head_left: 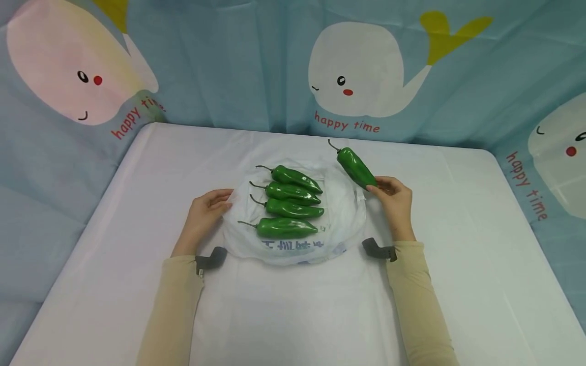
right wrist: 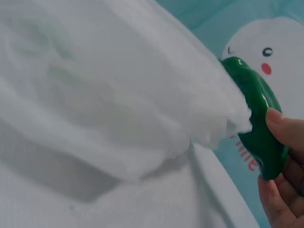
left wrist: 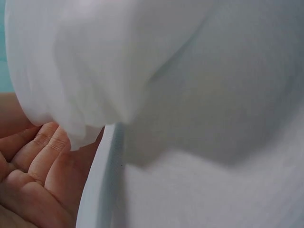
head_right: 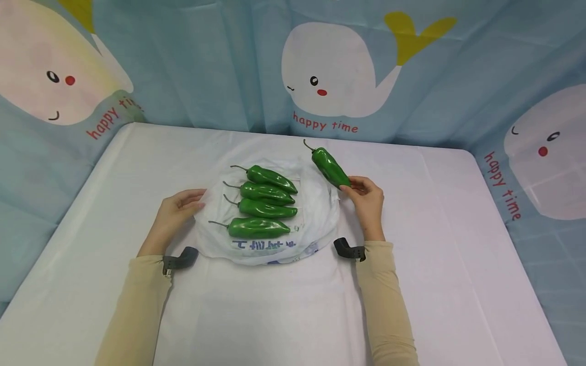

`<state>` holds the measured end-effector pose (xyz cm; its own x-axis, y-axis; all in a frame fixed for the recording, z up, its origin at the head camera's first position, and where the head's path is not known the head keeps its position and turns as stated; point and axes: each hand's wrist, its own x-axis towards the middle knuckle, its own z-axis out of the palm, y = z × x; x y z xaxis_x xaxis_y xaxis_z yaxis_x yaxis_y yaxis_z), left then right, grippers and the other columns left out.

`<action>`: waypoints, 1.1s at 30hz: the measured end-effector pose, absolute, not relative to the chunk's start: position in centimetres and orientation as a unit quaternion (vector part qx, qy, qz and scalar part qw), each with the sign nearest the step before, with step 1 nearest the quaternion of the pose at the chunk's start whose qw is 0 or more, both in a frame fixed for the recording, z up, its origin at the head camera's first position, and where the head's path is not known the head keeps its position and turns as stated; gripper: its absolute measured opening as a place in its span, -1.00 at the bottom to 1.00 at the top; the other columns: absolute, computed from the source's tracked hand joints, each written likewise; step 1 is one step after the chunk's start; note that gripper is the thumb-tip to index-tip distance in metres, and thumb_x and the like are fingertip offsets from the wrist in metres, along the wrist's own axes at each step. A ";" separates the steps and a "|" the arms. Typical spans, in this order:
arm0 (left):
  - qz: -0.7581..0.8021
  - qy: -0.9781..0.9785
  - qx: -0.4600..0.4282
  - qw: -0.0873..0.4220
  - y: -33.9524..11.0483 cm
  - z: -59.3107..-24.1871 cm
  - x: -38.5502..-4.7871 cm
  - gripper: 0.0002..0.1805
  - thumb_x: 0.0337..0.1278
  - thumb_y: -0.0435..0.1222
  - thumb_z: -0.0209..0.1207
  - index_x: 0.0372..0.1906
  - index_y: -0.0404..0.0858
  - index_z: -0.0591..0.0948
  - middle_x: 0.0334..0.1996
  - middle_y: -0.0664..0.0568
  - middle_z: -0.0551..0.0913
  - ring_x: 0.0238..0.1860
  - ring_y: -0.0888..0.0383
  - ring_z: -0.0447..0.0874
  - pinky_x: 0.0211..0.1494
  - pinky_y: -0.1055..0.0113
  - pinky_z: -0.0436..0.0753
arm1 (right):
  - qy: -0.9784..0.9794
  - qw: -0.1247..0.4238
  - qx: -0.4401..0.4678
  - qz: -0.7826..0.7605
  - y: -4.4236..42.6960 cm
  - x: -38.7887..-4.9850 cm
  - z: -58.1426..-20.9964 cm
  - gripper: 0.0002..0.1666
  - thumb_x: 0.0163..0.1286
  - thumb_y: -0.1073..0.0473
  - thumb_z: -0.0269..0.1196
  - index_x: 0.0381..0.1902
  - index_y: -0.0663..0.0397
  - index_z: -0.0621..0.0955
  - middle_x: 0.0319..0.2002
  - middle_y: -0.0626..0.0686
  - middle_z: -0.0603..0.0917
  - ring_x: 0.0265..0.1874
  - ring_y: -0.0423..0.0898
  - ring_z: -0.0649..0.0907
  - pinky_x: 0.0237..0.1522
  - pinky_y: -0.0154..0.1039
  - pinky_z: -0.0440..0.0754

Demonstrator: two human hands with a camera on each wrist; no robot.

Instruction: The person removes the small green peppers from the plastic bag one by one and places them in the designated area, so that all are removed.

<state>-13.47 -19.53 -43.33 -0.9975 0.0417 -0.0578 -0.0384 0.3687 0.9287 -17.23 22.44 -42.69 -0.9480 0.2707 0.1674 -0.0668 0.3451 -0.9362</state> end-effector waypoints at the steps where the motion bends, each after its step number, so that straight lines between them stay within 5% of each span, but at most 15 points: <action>1: 0.561 0.827 0.001 0.035 -19.5 -43.3 -13.5 -0.60 0.26 -0.36 0.14 0.17 -0.41 0.49 0.06 -0.28 0.57 0.09 -0.10 0.55 -0.05 0.65 0.48 | -0.804 0.153 -0.069 0.570 22.6 -17.3 -42.8 -0.60 0.10 0.26 0.43 -0.10 0.33 0.64 -0.22 0.02 0.67 -0.28 -0.27 0.61 -0.21 -0.48 0.53; 19: 0.551 0.834 -0.007 0.038 -19.3 -43.2 -13.5 -0.60 0.26 -0.38 0.13 0.18 -0.40 0.49 0.07 -0.27 0.57 0.10 -0.09 0.54 -0.04 0.65 0.47 | -0.808 0.151 -0.194 0.535 23.7 -17.4 -43.8 -0.58 0.16 0.19 0.40 -0.07 0.32 0.63 -0.17 0.15 0.65 -0.33 -0.27 0.55 -0.24 -0.49 0.52; 33: 0.551 0.833 -0.012 0.039 -19.2 -43.0 -13.4 -0.60 0.26 -0.38 0.13 0.18 -0.41 0.49 0.07 -0.27 0.56 0.10 -0.09 0.54 -0.04 0.66 0.46 | -0.857 0.108 -0.113 0.491 23.6 -17.4 -43.6 -0.66 0.18 0.32 0.32 -0.07 0.35 0.63 -0.20 0.26 0.69 -0.39 -0.31 0.57 -0.32 -0.55 0.50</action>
